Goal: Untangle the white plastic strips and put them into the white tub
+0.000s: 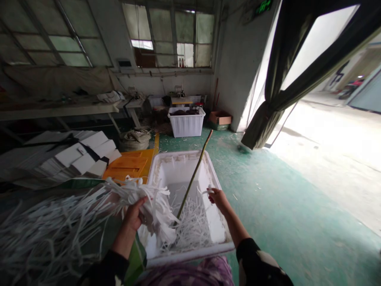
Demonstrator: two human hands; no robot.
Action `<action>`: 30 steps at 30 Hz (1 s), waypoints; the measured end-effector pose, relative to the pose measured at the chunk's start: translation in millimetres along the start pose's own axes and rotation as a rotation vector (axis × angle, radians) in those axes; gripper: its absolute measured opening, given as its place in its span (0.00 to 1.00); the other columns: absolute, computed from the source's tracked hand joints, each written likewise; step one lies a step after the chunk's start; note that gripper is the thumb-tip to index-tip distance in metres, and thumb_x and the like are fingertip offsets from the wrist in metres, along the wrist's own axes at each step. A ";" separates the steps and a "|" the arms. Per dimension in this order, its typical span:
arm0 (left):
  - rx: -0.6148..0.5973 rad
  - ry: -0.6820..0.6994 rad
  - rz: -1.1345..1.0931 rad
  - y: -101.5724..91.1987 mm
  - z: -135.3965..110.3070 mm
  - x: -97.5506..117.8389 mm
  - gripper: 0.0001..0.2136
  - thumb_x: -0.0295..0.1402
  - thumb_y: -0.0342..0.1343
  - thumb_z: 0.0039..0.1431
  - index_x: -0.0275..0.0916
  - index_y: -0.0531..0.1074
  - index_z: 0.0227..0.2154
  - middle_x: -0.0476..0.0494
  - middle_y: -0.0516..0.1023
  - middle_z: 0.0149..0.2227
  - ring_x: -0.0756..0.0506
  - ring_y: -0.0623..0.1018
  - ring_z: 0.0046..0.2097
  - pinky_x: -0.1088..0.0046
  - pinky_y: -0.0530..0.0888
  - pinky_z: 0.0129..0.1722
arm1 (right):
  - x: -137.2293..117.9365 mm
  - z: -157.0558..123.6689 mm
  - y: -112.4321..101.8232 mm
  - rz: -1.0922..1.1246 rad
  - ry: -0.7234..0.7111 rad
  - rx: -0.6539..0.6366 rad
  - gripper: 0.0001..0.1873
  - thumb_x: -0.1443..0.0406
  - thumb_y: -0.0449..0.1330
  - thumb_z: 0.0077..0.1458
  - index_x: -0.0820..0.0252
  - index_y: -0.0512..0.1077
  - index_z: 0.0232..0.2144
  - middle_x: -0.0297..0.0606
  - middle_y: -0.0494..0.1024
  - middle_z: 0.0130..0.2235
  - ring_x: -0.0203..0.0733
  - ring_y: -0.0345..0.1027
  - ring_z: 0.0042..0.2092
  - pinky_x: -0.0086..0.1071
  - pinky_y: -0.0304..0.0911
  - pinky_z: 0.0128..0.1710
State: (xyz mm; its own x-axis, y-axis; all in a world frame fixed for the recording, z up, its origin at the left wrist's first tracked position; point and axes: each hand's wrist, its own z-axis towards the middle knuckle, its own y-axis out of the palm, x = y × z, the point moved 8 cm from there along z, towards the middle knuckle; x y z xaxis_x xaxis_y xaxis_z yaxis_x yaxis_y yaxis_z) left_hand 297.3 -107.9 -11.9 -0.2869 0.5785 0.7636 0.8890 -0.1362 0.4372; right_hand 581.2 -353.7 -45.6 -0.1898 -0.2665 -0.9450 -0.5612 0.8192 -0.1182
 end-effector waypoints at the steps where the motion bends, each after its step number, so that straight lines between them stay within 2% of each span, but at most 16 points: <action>1: -0.004 -0.012 0.004 1.0 -1.2 -1.2 0.11 0.22 0.61 0.36 0.35 0.73 0.28 0.51 0.78 0.23 0.49 0.76 0.24 0.75 0.73 0.27 | 3.1 -0.3 1.8 -0.012 -0.001 0.002 0.11 0.64 0.61 0.40 0.63 0.72 0.30 0.29 0.68 0.16 0.33 0.61 0.19 0.28 0.56 0.22; 5: -0.068 -0.046 0.027 6.5 -5.7 -9.7 0.13 0.23 0.63 0.34 0.35 0.72 0.28 0.51 0.78 0.23 0.49 0.76 0.24 0.75 0.73 0.27 | 10.3 -4.8 6.2 -0.096 0.002 0.029 0.07 0.62 0.59 0.44 0.61 0.68 0.23 0.34 0.72 0.19 0.38 0.67 0.23 0.31 0.60 0.25; 8: -0.151 -0.070 0.053 16.8 -10.8 -22.9 0.15 0.26 0.66 0.31 0.35 0.72 0.27 0.51 0.78 0.22 0.49 0.76 0.24 0.75 0.72 0.26 | 1.1 -20.8 16.5 -0.162 -0.044 0.074 0.11 0.61 0.64 0.39 0.60 0.69 0.26 0.40 0.76 0.28 0.44 0.70 0.36 0.33 0.62 0.33; 10: -0.203 -0.073 0.082 27.6 -16.6 -33.7 0.16 0.28 0.67 0.30 0.35 0.73 0.28 0.50 0.78 0.23 0.48 0.76 0.25 0.74 0.72 0.27 | -3.9 -40.0 44.8 -0.157 -0.009 -0.053 0.21 0.56 0.65 0.39 0.60 0.71 0.36 0.43 0.76 0.37 0.46 0.69 0.41 0.34 0.62 0.36; 13: -0.305 -0.030 0.176 47.9 -29.2 -48.7 0.18 0.30 0.67 0.32 0.34 0.74 0.32 0.46 0.80 0.28 0.45 0.78 0.30 0.71 0.73 0.31 | -13.2 -79.1 112.0 0.031 0.070 -0.438 0.30 0.50 0.61 0.44 0.53 0.65 0.49 0.41 0.74 0.45 0.45 0.69 0.41 0.34 0.64 0.32; 14: -0.344 -0.010 0.221 54.2 -33.8 -53.2 0.18 0.31 0.67 0.33 0.34 0.75 0.32 0.44 0.80 0.29 0.43 0.78 0.32 0.69 0.73 0.33 | -21.4 -88.1 127.7 0.109 0.033 -0.488 0.30 0.50 0.60 0.45 0.52 0.64 0.50 0.39 0.74 0.45 0.44 0.69 0.41 0.33 0.64 0.33; 15: -0.389 0.005 0.269 59.8 -38.1 -57.6 0.18 0.30 0.68 0.33 0.33 0.75 0.32 0.42 0.81 0.30 0.42 0.79 0.34 0.69 0.73 0.35 | -30.7 -92.0 135.8 0.165 -0.039 -0.467 0.29 0.53 0.61 0.45 0.53 0.64 0.49 0.37 0.74 0.44 0.42 0.69 0.41 0.32 0.64 0.34; 18: -0.490 -0.004 0.351 67.3 -44.9 -68.5 0.16 0.29 0.67 0.32 0.31 0.77 0.29 0.40 0.81 0.28 0.40 0.78 0.35 0.68 0.73 0.37 | -49.1 -86.6 130.3 0.150 -0.252 -0.248 0.14 0.61 0.60 0.45 0.59 0.70 0.37 0.34 0.76 0.34 0.39 0.68 0.37 0.30 0.63 0.36; 20: -0.450 -0.019 0.329 62.1 -41.0 -68.9 0.14 0.30 0.66 0.33 0.31 0.77 0.28 0.41 0.80 0.27 0.40 0.78 0.34 0.67 0.72 0.36 | -46.2 -75.9 116.8 0.050 -0.237 -0.144 0.05 0.65 0.57 0.45 0.60 0.69 0.27 0.31 0.72 0.24 0.36 0.66 0.28 0.29 0.62 0.30; 23: -0.327 0.024 0.287 52.3 -31.8 -60.1 0.15 0.31 0.67 0.31 0.32 0.78 0.27 0.42 0.81 0.27 0.40 0.78 0.34 0.66 0.72 0.37 | -38.9 -63.9 99.3 -0.010 -0.162 -0.106 0.02 0.67 0.54 0.44 0.60 0.66 0.22 0.28 0.66 0.17 0.33 0.61 0.20 0.27 0.58 0.21; 26: -0.356 0.046 0.275 58.1 -31.6 -56.9 0.16 0.30 0.67 0.30 0.32 0.78 0.29 0.42 0.81 0.30 0.40 0.78 0.37 0.66 0.71 0.42 | -43.5 -67.2 102.6 0.054 -0.209 -0.205 0.07 0.64 0.55 0.48 0.62 0.69 0.28 0.33 0.72 0.24 0.37 0.67 0.26 0.30 0.63 0.26; 28: -0.404 0.017 0.271 64.1 -34.9 -60.7 0.17 0.31 0.68 0.31 0.33 0.78 0.29 0.42 0.81 0.30 0.39 0.78 0.38 0.65 0.71 0.43 | -50.9 -75.9 112.4 0.089 -0.299 -0.295 0.15 0.60 0.58 0.49 0.61 0.69 0.39 0.38 0.76 0.34 0.42 0.70 0.37 0.35 0.66 0.36; 30: -0.427 -0.008 0.273 67.2 -38.5 -65.2 0.18 0.32 0.68 0.31 0.33 0.78 0.30 0.42 0.81 0.29 0.39 0.78 0.38 0.64 0.71 0.42 | -56.9 -84.3 120.7 0.101 -0.387 -0.358 0.25 0.58 0.62 0.47 0.59 0.67 0.47 0.40 0.75 0.43 0.46 0.68 0.46 0.38 0.64 0.46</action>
State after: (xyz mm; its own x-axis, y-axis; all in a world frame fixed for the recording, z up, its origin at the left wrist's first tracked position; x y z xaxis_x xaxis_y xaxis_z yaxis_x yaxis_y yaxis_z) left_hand 362.0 -185.7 -14.0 -0.0605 0.4819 0.8741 0.7051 -0.5992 0.3792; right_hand 456.4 -282.5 19.6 0.0159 0.0670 -0.9976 -0.8080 0.5885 0.0266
